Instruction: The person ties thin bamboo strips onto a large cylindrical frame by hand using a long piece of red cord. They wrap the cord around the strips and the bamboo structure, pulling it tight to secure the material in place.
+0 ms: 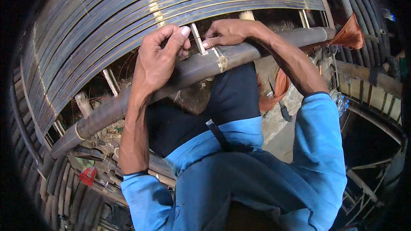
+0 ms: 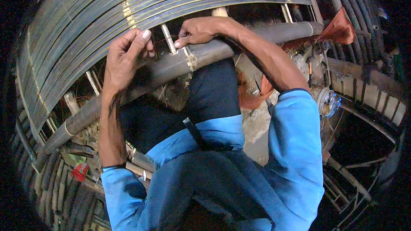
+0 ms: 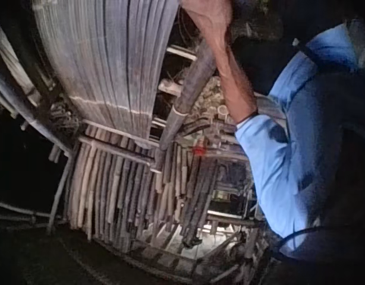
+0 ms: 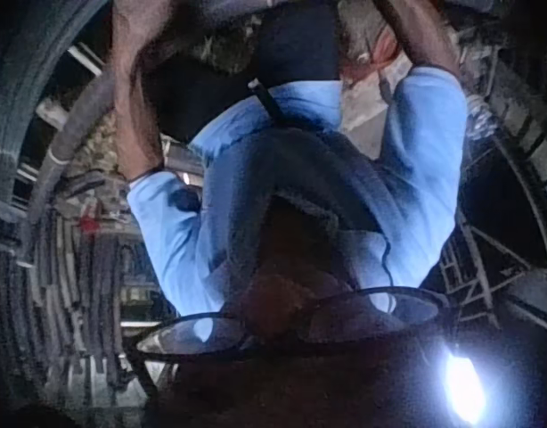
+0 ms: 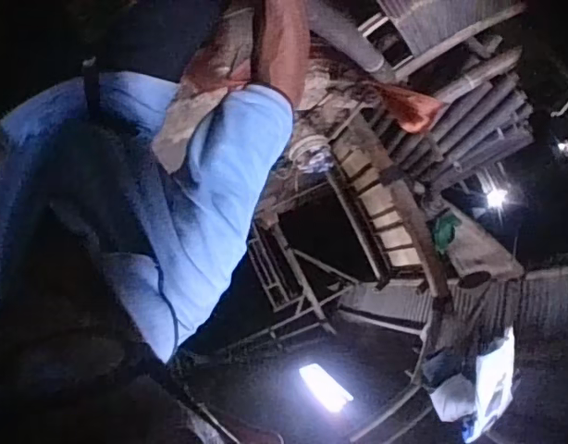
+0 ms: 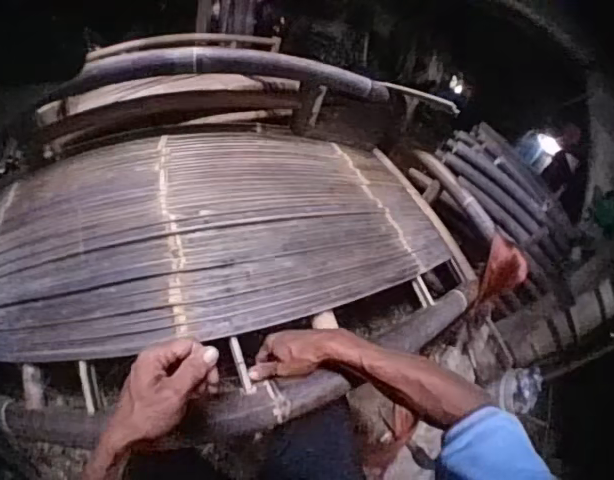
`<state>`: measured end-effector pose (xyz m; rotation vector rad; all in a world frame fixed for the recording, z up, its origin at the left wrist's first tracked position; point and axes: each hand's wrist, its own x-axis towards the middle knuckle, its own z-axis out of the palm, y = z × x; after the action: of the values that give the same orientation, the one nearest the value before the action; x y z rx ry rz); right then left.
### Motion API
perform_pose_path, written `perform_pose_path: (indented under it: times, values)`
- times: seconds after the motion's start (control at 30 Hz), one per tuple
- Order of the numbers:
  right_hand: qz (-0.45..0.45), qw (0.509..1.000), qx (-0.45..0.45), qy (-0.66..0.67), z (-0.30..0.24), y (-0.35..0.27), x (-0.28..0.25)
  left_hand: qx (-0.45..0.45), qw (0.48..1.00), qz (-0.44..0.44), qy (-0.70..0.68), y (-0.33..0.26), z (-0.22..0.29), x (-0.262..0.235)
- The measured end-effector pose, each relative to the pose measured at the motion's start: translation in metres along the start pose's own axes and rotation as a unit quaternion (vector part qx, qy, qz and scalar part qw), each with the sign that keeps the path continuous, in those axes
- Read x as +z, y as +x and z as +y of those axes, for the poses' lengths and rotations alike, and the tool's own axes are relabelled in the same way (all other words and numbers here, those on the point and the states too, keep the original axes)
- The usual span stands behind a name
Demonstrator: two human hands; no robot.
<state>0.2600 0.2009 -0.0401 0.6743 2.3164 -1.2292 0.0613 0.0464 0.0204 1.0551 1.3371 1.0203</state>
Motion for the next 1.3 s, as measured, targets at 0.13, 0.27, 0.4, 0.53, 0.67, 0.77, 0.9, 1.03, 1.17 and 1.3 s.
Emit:
perform_pose_path:
  times: [0.13,0.27,0.4,0.53,0.67,0.77,0.9,1.03,1.17,1.3]
  values:
    - [-0.059,0.998,-0.007,-0.022,0.006,-0.003,-0.008,0.004,1.0,-0.005,0.018,0.004,0.002,0.006]
    - [-0.024,0.999,0.028,-0.03,-0.001,0.01,0.01,-0.002,1.0,-0.007,0.022,0.008,-0.001,0.007]
    - [-0.017,0.998,0.048,-0.044,-0.001,0.021,0.017,0.023,1.0,0.007,0.007,0.007,0.003,0.012]
    - [0.05,0.998,-0.027,-0.005,-0.001,-0.02,0.007,0.017,0.998,0.018,-0.06,-0.014,0.02,0.008]
    - [0.225,0.952,-0.138,0.153,-0.046,-0.096,0.021,0.14,0.984,-0.014,-0.108,-0.048,0.05,0.01]
    - [0.347,0.867,-0.333,0.134,-0.063,-0.094,0.059,0.166,0.967,-0.051,-0.184,-0.081,0.084,0.021]
    - [0.341,0.854,-0.312,0.24,-0.087,-0.077,0.1,0.187,0.964,-0.044,-0.186,-0.112,0.102,0.037]
    - [0.472,0.822,-0.231,0.22,-0.107,-0.085,0.124,0.197,0.976,-0.021,-0.091,-0.145,0.102,0.045]
    - [0.506,0.79,-0.29,0.19,-0.117,-0.095,0.136,0.211,0.977,-0.017,0.007,-0.171,0.102,0.056]
    - [0.418,0.803,-0.357,0.232,-0.117,-0.12,0.127,0.175,0.976,0.115,0.06,-0.194,0.087,0.013]
